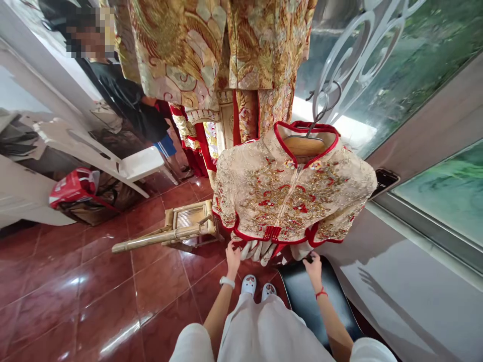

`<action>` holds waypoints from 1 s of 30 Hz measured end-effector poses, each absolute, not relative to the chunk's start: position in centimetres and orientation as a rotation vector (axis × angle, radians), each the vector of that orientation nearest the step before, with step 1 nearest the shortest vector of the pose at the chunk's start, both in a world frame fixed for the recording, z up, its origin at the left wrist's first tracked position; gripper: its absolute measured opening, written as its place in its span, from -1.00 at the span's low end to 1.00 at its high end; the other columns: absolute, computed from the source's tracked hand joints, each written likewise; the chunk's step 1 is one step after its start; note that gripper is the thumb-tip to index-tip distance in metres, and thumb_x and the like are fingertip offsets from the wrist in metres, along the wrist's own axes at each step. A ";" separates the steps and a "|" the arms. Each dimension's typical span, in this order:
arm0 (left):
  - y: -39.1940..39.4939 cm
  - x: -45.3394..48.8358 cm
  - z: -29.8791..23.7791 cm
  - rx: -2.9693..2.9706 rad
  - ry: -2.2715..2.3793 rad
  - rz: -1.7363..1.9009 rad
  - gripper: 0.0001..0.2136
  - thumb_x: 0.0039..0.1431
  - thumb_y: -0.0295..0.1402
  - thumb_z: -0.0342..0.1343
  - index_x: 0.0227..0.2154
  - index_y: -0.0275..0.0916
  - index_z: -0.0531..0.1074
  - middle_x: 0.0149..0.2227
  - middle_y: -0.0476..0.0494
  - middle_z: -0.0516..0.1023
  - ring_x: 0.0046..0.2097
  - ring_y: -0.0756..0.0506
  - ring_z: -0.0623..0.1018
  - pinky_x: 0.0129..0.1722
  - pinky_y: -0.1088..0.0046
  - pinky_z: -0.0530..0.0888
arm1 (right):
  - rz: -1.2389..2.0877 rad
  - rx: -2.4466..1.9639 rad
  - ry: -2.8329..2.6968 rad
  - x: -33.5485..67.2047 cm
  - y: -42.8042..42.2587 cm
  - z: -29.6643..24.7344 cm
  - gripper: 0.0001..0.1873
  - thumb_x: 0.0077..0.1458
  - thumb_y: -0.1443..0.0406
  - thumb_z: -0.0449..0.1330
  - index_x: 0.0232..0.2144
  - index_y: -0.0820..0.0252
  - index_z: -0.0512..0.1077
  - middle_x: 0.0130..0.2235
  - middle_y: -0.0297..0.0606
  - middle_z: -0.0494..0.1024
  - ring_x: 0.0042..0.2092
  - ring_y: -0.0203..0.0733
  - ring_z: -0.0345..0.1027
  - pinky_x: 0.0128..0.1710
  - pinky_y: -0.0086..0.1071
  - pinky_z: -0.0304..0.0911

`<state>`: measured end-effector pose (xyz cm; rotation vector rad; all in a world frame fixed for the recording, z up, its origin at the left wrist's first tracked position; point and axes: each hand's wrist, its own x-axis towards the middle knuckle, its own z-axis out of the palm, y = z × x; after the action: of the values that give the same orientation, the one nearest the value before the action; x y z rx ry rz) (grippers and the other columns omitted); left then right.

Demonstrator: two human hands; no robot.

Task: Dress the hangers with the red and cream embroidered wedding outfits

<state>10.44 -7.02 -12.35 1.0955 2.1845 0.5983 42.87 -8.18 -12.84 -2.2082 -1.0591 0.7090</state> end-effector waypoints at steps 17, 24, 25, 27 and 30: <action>-5.7 19.1 -5.8 1.849 1.444 0.567 -0.43 0.12 -0.51 0.07 0.25 -0.20 0.35 0.32 -0.30 0.31 0.38 -0.28 0.24 0.39 0.06 0.17 | 0.717 -1.203 -1.211 31.4 4.2 16.4 -0.61 0.15 -0.04 0.21 -0.41 0.16 0.44 -0.47 -0.27 0.55 -0.50 -0.24 0.37 -0.44 -0.37 0.27; -10.9 16.8 -6.0 1.658 1.391 0.596 -0.60 0.14 -0.48 0.01 0.04 -0.19 0.49 0.03 -0.21 0.57 0.12 -0.20 0.51 0.23 0.16 0.39 | 0.562 -1.301 -1.194 30.3 7.3 18.3 -0.63 0.20 0.07 0.20 -0.55 0.16 0.42 -0.58 -0.28 0.47 -0.60 -0.25 0.27 -0.52 -0.37 0.16; -11.6 16.5 -6.2 1.616 1.382 0.592 -0.61 0.14 -0.46 0.01 0.03 -0.19 0.49 0.00 -0.20 0.59 0.09 -0.19 0.53 0.19 0.17 0.43 | 0.579 -1.281 -1.173 30.2 7.3 18.3 -0.63 0.19 0.07 0.21 -0.54 0.17 0.42 -0.57 -0.27 0.48 -0.60 -0.26 0.27 -0.53 -0.37 0.15; -12.6 16.0 -6.2 1.541 1.358 0.597 -0.62 0.14 -0.44 0.01 0.01 -0.17 0.50 -0.03 -0.17 0.60 0.03 -0.17 0.57 0.12 0.21 0.50 | 0.612 -1.233 -1.105 30.1 7.0 18.0 -0.63 0.16 0.04 0.22 -0.52 0.19 0.44 -0.56 -0.27 0.49 -0.60 -0.27 0.26 -0.56 -0.37 0.15; -12.4 15.8 -3.3 1.541 1.308 0.648 -0.60 0.09 -0.49 0.00 -0.02 -0.13 0.52 -0.03 -0.18 0.61 0.01 -0.20 0.60 0.08 0.18 0.55 | 0.620 -1.204 -1.023 30.0 6.5 17.6 -0.62 0.11 0.01 0.23 -0.45 0.22 0.49 -0.51 -0.25 0.54 -0.58 -0.28 0.26 -0.56 -0.37 0.16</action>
<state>15.78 -12.43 -3.35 1.5412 1.3085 0.6480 30.01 6.46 17.58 -1.2037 -1.0229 0.6199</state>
